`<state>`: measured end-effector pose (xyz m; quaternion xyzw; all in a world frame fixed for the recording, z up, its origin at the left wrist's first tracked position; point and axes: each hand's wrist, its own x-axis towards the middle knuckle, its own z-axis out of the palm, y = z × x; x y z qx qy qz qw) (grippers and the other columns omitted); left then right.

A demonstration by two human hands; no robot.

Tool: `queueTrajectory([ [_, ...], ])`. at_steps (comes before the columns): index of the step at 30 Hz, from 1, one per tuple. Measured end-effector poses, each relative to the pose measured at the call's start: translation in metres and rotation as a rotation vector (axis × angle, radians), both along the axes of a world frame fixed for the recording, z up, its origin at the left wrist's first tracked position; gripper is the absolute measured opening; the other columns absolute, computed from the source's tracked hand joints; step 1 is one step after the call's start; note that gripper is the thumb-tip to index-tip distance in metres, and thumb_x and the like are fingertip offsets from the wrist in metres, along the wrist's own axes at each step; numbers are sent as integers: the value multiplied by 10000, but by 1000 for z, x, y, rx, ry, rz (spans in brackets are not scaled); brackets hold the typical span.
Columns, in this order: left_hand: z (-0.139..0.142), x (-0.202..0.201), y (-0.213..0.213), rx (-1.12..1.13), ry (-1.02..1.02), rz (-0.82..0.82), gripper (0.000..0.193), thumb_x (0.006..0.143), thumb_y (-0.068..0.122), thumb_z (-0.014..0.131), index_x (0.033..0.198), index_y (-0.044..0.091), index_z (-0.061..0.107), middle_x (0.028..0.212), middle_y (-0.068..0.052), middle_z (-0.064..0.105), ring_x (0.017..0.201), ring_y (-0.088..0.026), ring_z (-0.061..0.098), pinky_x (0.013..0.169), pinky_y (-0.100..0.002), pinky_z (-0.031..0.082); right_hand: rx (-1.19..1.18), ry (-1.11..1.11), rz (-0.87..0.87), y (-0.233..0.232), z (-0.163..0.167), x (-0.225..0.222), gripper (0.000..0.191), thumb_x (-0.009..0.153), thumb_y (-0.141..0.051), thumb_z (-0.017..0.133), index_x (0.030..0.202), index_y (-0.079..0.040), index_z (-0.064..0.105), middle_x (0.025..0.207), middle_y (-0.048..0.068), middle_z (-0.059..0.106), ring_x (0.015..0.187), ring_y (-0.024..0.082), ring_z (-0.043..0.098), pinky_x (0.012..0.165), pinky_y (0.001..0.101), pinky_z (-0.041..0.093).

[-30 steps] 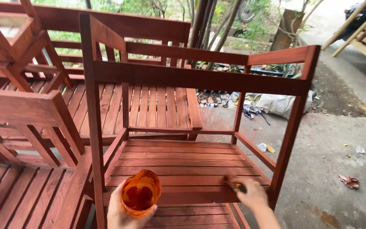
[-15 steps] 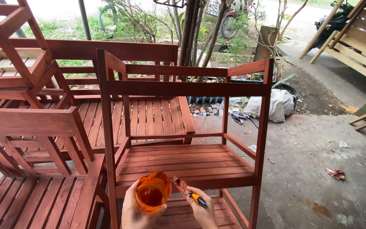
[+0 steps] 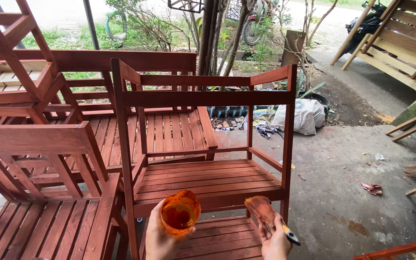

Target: The person applies reddish-brown stain to a wooden chair using a brush and a small plastic container. They repeatedly dip the brush into the container and coat the seat slats, side rails, and legs of the chair.

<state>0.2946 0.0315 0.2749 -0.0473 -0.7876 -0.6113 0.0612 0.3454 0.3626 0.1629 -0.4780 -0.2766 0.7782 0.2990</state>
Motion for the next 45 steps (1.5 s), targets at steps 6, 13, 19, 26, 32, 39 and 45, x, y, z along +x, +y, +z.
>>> queueTrajectory([
  [6,-2,-3,29,117,-59,-75,1072,511,95,974,1433,50,430,1271,-104,642,1201,-216,665,1008,-352,570,139,64,112,13,34,-14,270,950,-269,708,1178,-143,636,1067,48,709,902,238,722,699,308,570],
  [13,-28,-29,64,20,28,-16,1030,490,52,998,1377,53,474,1257,-114,635,1168,-233,664,989,-370,547,304,47,348,32,24,-55,295,955,-253,670,1207,-101,660,1081,63,713,879,243,731,745,333,606],
  [19,-55,-61,87,0,-8,107,1098,479,29,974,1420,41,409,1273,-132,613,1184,-235,660,993,-377,573,597,-147,657,91,6,-124,239,948,-224,707,1161,-122,745,1087,58,712,935,161,683,776,385,623],
  [26,-92,-105,111,-70,8,255,1086,462,8,963,1390,20,399,1281,-165,605,1184,-264,661,980,-403,583,1400,-986,1164,174,-20,-216,286,862,-402,740,1133,-314,767,1075,46,798,1012,276,752,904,415,601],
  [32,-119,-123,103,-65,71,193,1107,516,42,960,1421,-16,325,1267,-195,606,1163,-286,682,963,-419,591,1545,-1152,1561,118,-52,-263,225,886,-239,657,1091,-165,712,1045,131,745,1037,328,731,895,483,587],
  [39,-138,-125,91,-64,117,391,1087,505,35,934,1414,-45,343,1276,-220,596,1163,-290,672,955,-422,588,1503,-718,1808,-25,-45,-303,234,920,-332,639,1114,-211,688,956,108,748,927,325,725,802,495,578],
  [45,-128,-125,79,-67,79,443,1039,518,32,929,1403,-49,391,1276,-205,611,1159,-276,682,968,-411,591,739,-162,1381,-84,-43,-332,233,919,-330,722,1049,-138,749,936,89,790,820,231,775,715,413,640],
])
